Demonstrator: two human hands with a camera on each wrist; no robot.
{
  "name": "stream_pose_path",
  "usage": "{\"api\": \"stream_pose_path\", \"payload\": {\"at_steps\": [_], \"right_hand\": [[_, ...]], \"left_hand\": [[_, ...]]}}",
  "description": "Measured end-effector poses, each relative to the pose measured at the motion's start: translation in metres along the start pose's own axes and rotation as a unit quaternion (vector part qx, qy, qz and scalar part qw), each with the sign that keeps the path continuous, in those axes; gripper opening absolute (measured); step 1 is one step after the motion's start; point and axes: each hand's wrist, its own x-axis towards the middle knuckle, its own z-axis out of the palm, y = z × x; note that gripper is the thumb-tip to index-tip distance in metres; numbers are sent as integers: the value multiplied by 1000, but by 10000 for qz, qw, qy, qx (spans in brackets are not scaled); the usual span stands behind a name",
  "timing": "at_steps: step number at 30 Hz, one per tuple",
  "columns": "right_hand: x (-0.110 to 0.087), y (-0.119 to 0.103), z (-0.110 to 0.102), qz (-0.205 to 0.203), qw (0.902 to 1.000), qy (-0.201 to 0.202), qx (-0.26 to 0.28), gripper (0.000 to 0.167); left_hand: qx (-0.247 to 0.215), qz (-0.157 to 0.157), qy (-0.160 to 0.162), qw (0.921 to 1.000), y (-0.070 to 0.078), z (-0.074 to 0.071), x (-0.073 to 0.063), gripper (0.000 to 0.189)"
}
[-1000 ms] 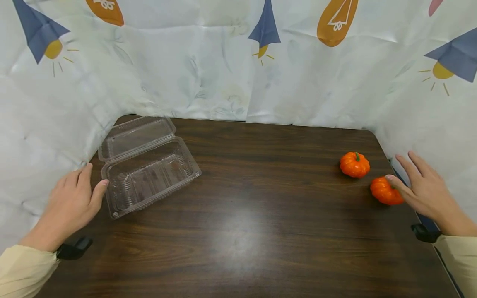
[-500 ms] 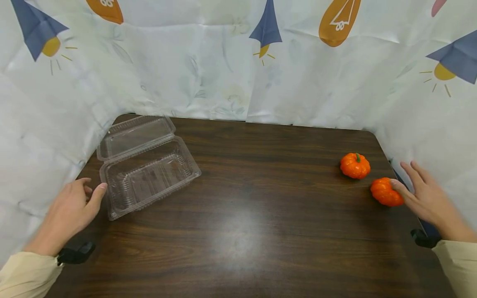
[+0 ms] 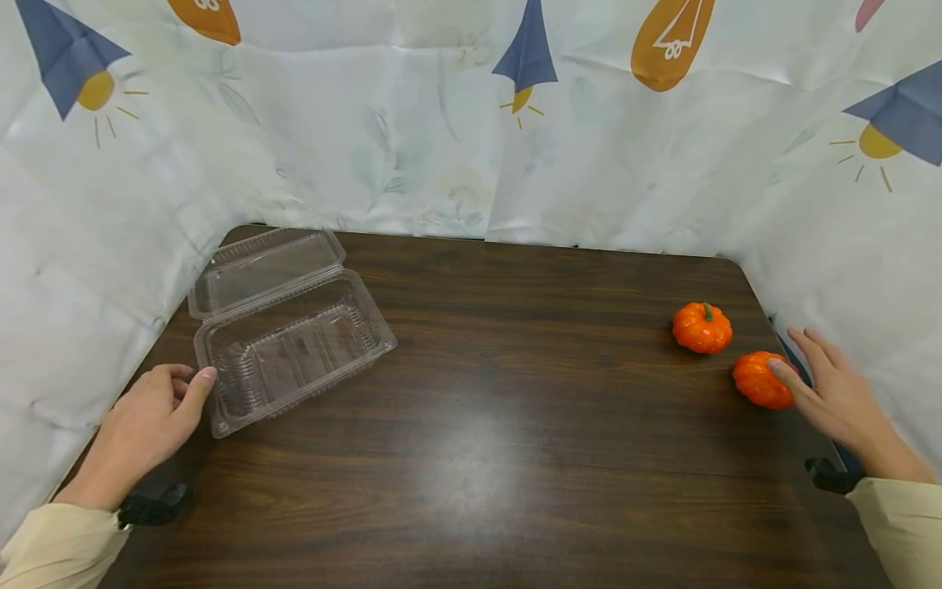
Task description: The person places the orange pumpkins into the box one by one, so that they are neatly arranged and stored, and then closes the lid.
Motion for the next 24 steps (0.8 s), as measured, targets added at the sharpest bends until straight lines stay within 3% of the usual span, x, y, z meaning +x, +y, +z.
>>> {"api": "stream_pose_path", "payload": {"at_steps": [4,9,12,15,16,18,20,23,24], "right_hand": [[1,1,2,-154,9998,31,92,70],[2,0,6,-146,9998,84,82,71],[3,0,8,-27,9999,83,88,71],[4,1,9,93,9999,36,108,72],[4,1,9,129,9999,11,111,73],[4,2,9,164,9998,-23,141,74],[3,2,9,253,9995,-73,181,76],[2,3,8,383,9988,-140,261,80],[1,3,7,437,9985,-179,285,81]], "left_hand": [[-265,-197,-260,9991,-1,2,-1,63],[-955,-478,-450,9933,-2,4,-2,67],[-1582,-561,-475,9847,-4,6,-1,70],[-2373,-699,-599,9671,-6,7,0,69],[-2657,-757,-640,9589,-7,7,0,66],[-3443,-881,-740,9318,-9,8,0,52],[-4238,-981,-807,8968,-12,9,0,39],[-5295,-1101,-891,8364,-13,9,0,33],[-5523,-1079,-905,8217,-14,9,0,33]]}}
